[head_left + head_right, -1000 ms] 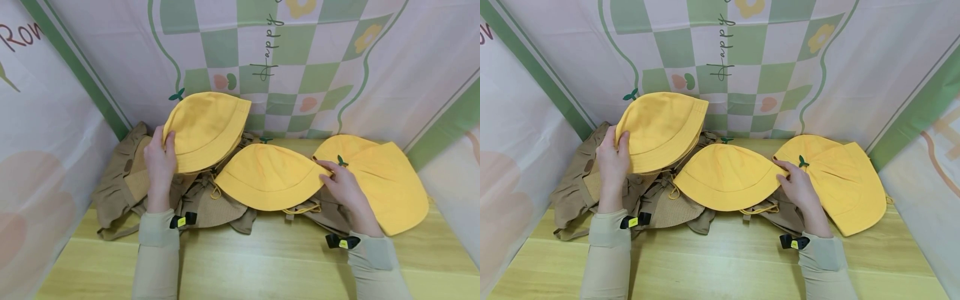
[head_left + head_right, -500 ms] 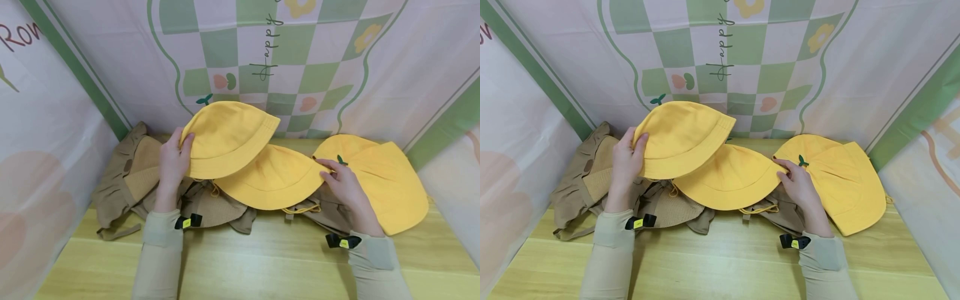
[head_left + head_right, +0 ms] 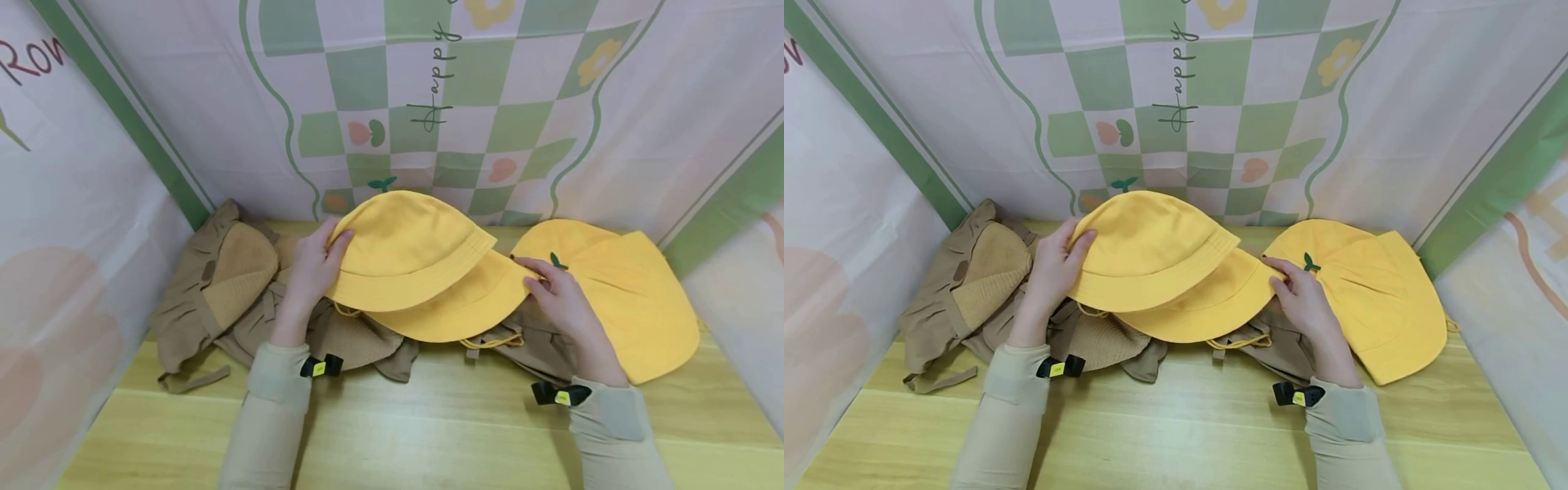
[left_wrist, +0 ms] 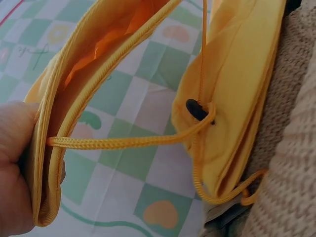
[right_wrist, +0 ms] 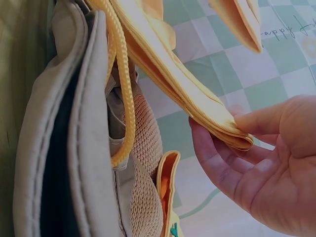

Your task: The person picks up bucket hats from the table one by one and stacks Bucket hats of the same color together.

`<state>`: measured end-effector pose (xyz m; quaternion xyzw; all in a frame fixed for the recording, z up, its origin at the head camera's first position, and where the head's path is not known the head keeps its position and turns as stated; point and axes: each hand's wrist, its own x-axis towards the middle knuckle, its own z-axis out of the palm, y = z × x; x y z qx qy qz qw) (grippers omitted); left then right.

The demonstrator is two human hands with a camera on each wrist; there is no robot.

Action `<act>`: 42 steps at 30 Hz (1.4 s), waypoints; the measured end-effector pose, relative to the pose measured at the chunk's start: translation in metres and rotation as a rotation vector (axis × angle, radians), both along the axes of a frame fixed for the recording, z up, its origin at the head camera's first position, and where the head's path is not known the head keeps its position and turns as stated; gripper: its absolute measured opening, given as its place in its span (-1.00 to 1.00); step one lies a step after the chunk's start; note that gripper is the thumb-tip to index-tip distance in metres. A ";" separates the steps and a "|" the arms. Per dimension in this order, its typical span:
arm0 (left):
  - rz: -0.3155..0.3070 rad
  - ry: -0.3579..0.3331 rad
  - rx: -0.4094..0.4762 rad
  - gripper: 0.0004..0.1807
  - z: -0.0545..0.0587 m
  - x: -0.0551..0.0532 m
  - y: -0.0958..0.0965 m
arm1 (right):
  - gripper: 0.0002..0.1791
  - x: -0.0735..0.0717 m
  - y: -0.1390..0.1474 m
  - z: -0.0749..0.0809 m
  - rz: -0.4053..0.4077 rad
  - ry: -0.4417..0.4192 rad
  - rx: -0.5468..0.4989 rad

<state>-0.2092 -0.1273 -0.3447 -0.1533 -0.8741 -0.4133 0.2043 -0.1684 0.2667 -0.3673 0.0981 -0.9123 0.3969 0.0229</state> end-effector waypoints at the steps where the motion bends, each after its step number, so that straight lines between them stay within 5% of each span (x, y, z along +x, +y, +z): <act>1: -0.008 -0.004 -0.003 -0.73 -0.001 0.000 0.002 | -0.53 0.000 0.000 0.000 0.002 0.002 -0.005; 18: -0.152 -0.137 -0.093 -0.75 -0.023 -0.005 0.029 | -0.45 0.001 -0.006 0.004 -0.023 -0.028 0.013; 33: -0.136 -0.168 -0.161 -0.63 -0.035 -0.005 0.050 | -0.48 0.000 -0.009 0.001 -0.030 0.012 0.128; 42: -0.205 -0.325 -0.156 -0.44 -0.037 -0.007 0.047 | -0.60 0.000 -0.008 -0.001 -0.039 0.025 0.115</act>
